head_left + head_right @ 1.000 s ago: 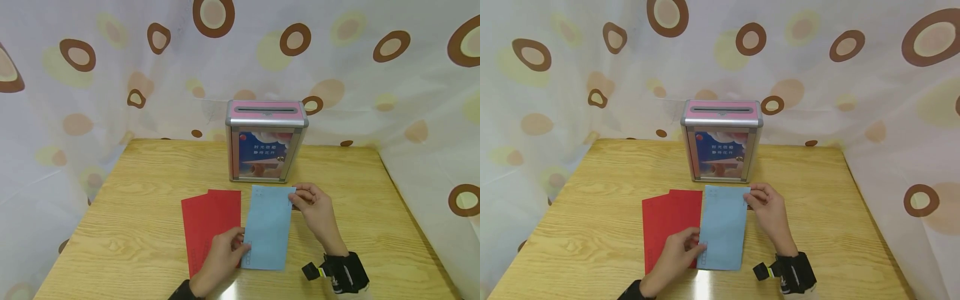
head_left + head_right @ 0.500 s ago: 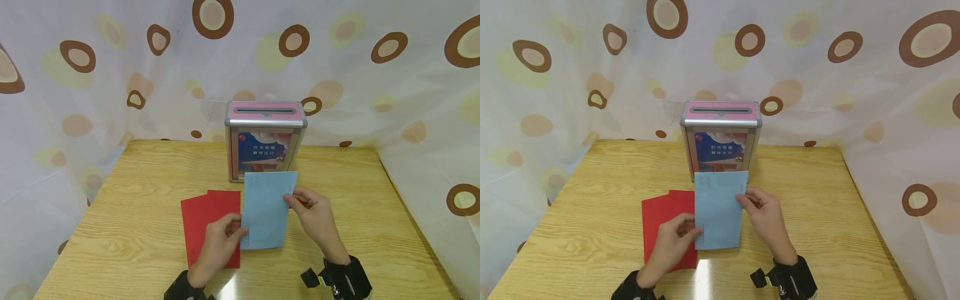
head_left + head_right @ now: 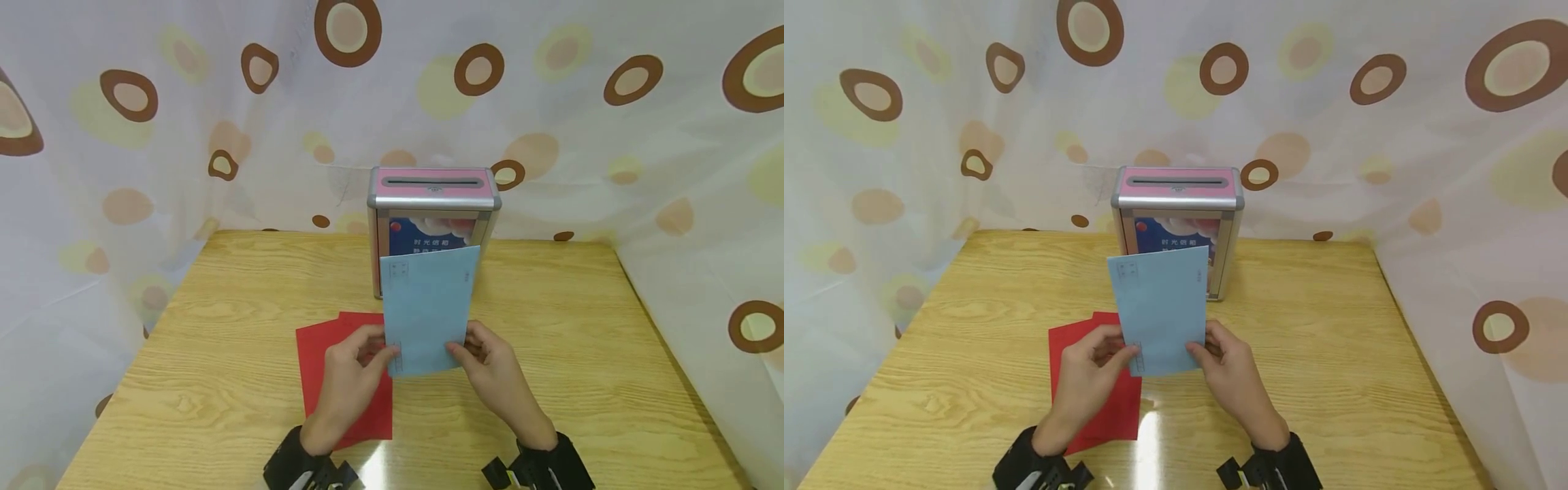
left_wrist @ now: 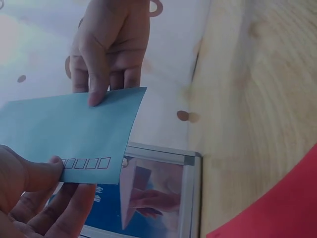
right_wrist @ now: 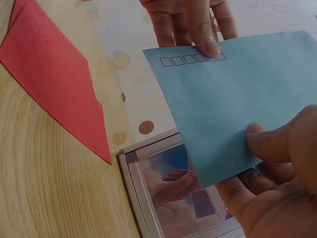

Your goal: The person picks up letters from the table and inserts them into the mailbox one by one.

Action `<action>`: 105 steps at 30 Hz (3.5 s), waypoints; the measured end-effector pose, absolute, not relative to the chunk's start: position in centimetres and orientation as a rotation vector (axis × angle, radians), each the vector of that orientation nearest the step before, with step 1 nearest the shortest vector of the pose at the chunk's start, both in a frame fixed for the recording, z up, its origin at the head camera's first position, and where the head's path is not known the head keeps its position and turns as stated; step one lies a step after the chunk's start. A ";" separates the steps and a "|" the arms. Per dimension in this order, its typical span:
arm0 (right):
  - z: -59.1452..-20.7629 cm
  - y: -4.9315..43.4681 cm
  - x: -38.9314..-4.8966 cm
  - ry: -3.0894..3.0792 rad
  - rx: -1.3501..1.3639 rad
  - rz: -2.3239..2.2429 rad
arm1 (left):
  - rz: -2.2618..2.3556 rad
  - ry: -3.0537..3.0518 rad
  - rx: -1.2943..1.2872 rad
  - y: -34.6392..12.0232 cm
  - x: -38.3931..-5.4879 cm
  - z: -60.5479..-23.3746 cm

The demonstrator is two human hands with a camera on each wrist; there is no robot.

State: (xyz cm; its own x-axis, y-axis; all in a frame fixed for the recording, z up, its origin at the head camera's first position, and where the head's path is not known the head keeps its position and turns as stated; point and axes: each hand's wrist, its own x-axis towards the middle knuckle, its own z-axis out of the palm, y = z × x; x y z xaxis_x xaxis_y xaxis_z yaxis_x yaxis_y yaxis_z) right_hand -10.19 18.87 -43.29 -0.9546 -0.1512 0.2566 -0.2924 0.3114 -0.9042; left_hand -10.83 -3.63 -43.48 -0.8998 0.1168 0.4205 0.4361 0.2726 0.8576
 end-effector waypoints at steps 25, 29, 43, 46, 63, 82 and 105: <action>-33.9 19.9 -16.8 -2.120 0.536 1.308 | -1.157 -1.777 -0.954 -2.0 -16.1 -27.8; -31.8 20.1 -18.8 -2.028 0.605 1.295 | -1.065 -1.683 -0.982 -1.8 -16.2 -25.1; -27.8 19.9 -23.7 -2.017 0.611 1.128 | -1.005 -1.514 -1.011 -1.6 -16.7 -20.4; -27.5 19.9 -24.1 -2.055 0.587 1.128 | -0.984 -1.512 -1.017 -1.8 -16.8 -20.0; -29.0 20.0 -25.9 -2.229 0.497 1.037 | -1.068 -1.501 -0.974 -1.5 -18.8 -21.1; -27.4 20.7 -23.2 -2.145 0.580 1.082 | -1.040 -1.566 -0.906 -1.5 -19.7 -21.6; -23.9 20.3 -20.3 -1.898 0.729 0.940 | -1.069 -1.571 -0.887 -2.0 -20.2 -22.3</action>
